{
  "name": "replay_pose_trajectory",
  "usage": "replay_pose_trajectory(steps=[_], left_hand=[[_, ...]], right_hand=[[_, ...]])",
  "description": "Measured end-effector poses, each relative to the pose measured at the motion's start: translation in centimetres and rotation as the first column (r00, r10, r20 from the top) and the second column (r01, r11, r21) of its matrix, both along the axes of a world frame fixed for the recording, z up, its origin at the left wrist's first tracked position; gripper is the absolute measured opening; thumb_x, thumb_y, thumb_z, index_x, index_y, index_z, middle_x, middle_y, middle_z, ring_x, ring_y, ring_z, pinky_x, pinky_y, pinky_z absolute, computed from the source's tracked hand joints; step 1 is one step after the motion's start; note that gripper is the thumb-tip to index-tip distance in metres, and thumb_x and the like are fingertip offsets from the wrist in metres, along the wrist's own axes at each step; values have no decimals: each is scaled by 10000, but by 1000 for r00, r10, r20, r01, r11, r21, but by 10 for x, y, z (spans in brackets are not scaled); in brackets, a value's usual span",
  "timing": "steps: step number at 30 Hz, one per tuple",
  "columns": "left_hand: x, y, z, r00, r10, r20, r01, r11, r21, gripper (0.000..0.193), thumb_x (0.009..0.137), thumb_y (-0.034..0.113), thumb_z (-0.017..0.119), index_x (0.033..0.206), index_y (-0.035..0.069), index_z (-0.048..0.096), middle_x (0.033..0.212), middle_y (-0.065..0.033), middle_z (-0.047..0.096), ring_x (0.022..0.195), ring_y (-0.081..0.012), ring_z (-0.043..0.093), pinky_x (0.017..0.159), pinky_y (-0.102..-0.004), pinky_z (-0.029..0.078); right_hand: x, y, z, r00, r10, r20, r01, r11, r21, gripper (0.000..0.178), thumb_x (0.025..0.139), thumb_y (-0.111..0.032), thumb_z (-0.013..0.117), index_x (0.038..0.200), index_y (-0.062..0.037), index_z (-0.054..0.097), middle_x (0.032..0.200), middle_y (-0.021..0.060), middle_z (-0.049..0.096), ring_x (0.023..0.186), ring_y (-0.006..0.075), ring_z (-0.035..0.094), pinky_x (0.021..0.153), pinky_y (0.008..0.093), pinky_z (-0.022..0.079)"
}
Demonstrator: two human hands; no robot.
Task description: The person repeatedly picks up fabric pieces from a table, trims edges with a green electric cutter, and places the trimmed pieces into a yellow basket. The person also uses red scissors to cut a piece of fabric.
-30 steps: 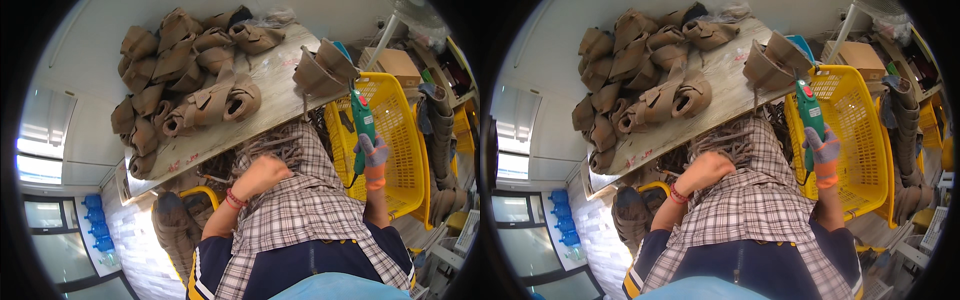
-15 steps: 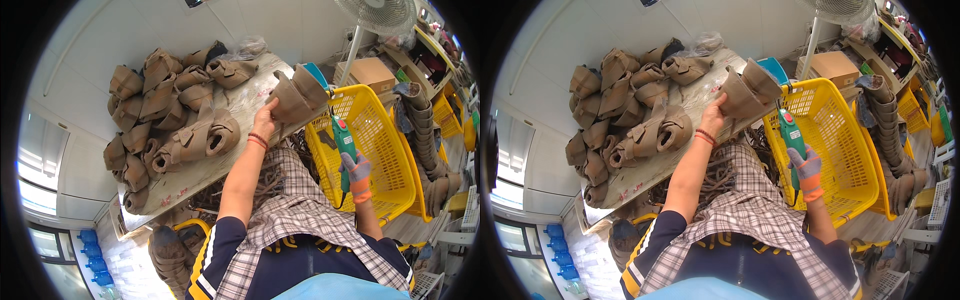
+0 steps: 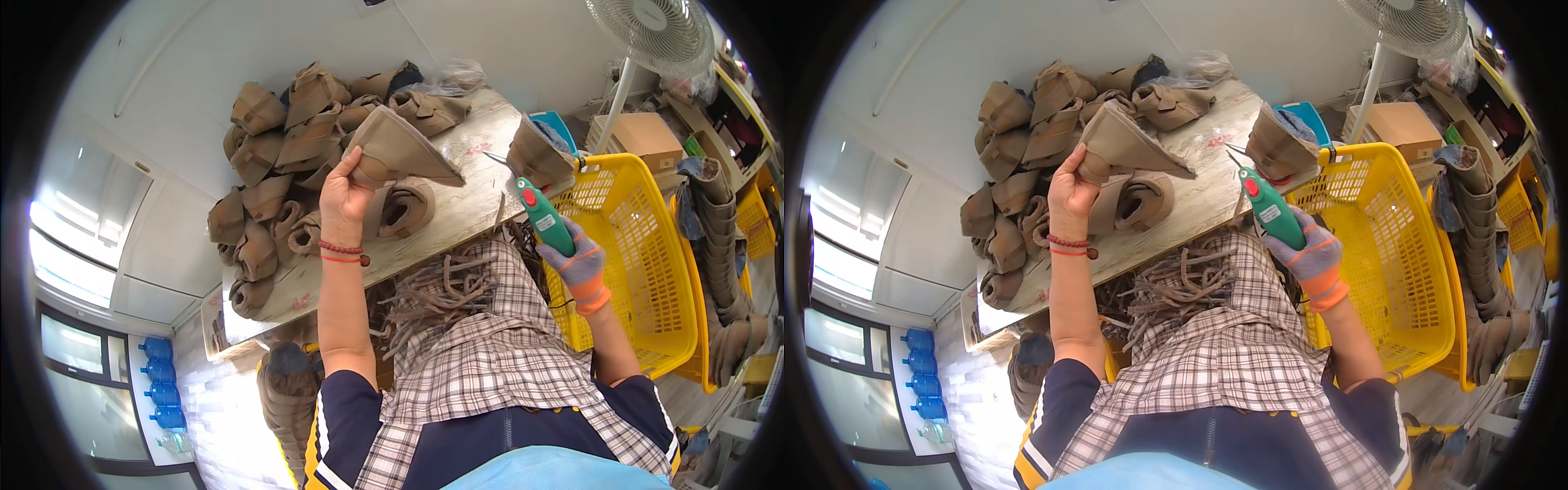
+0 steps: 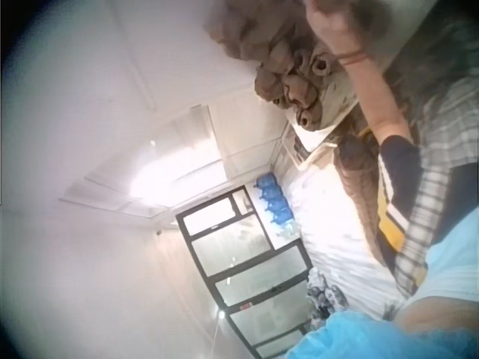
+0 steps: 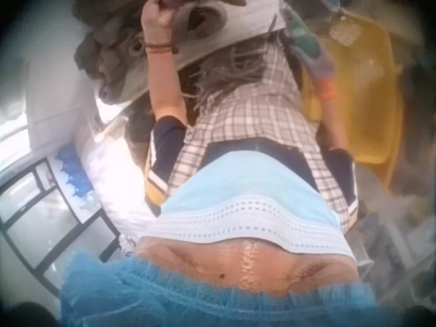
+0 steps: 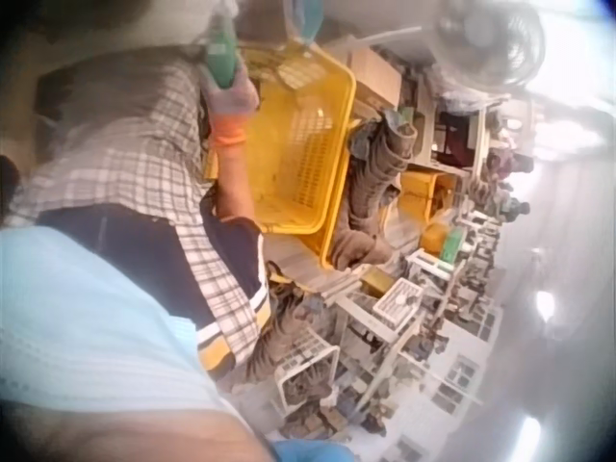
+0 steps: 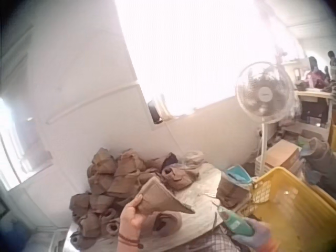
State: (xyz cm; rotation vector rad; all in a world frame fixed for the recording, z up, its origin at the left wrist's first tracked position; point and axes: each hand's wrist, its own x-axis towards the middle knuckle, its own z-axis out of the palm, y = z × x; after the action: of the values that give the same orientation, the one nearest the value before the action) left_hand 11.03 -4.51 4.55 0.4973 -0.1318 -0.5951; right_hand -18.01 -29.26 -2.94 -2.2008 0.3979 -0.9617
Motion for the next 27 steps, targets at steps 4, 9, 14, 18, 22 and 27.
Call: replay_pose_trajectory(steps=[4, 9, 14, 18, 22, 27], left_hand=[[18, 28, -13, 958, -165, -233, 125, 976, -178, 295, 914, 20, 529, 1189, -84, 500, 1207, -203, 578, 1126, -313, 568, 992, -431, 471], [8, 27, -31, 927, -99, -362, 35, 983, -179, 242, 894, -1, 552, 1126, -66, 533, 1150, -196, 607, 1070, -312, 600, 949, -434, 511], [1, 27, -39, 895, -57, -443, -32, 981, -191, 224, 892, -3, 555, 1106, -66, 548, 1124, -182, 623, 1064, -304, 603, 943, -433, 512], [7, 29, -51, 877, -210, -432, 74, 947, -312, 221, 897, 6, 554, 1107, -64, 550, 1126, -180, 623, 1058, -302, 606, 935, -426, 518], [-6, 16, -50, 882, -230, -411, 106, 947, -302, 229, 905, 18, 549, 1118, -66, 546, 1129, -182, 620, 1055, -295, 609, 928, -409, 524], [-9, 10, -52, 884, -238, -403, 116, 945, -305, 261, 905, 13, 549, 1153, -62, 522, 1155, -182, 605, 1090, -303, 590, 967, -424, 498]], right_hand=[[9, 11, 16, 999, 29, 33, -17, 944, -328, 557, 638, -304, 836, 1092, -54, 631, 756, 129, 654, 614, 299, 613, 580, 368, 497], [13, 19, 22, 996, 42, 80, 4, 858, -514, 599, 627, -331, 837, 1105, -46, 616, 718, 116, 644, 600, 289, 608, 571, 369, 491], [9, 16, 9, 995, 15, 100, 48, 801, -597, 629, 627, -344, 837, 1114, -18, 608, 717, 101, 648, 580, 270, 601, 559, 357, 485], [9, 15, 8, 993, 50, 103, 24, 787, -616, 642, 628, -347, 838, 1111, 6, 605, 709, 100, 647, 566, 261, 598, 556, 353, 485], [11, 14, 4, 991, 76, 112, 8, 795, -606, 656, 625, -344, 841, 1125, 4, 599, 711, 98, 645, 579, 259, 599, 560, 349, 486], [11, 16, 9, 988, 98, 120, -10, 813, -582, 657, 629, -338, 840, 1137, -5, 592, 705, 97, 642, 589, 259, 601, 567, 346, 484]])
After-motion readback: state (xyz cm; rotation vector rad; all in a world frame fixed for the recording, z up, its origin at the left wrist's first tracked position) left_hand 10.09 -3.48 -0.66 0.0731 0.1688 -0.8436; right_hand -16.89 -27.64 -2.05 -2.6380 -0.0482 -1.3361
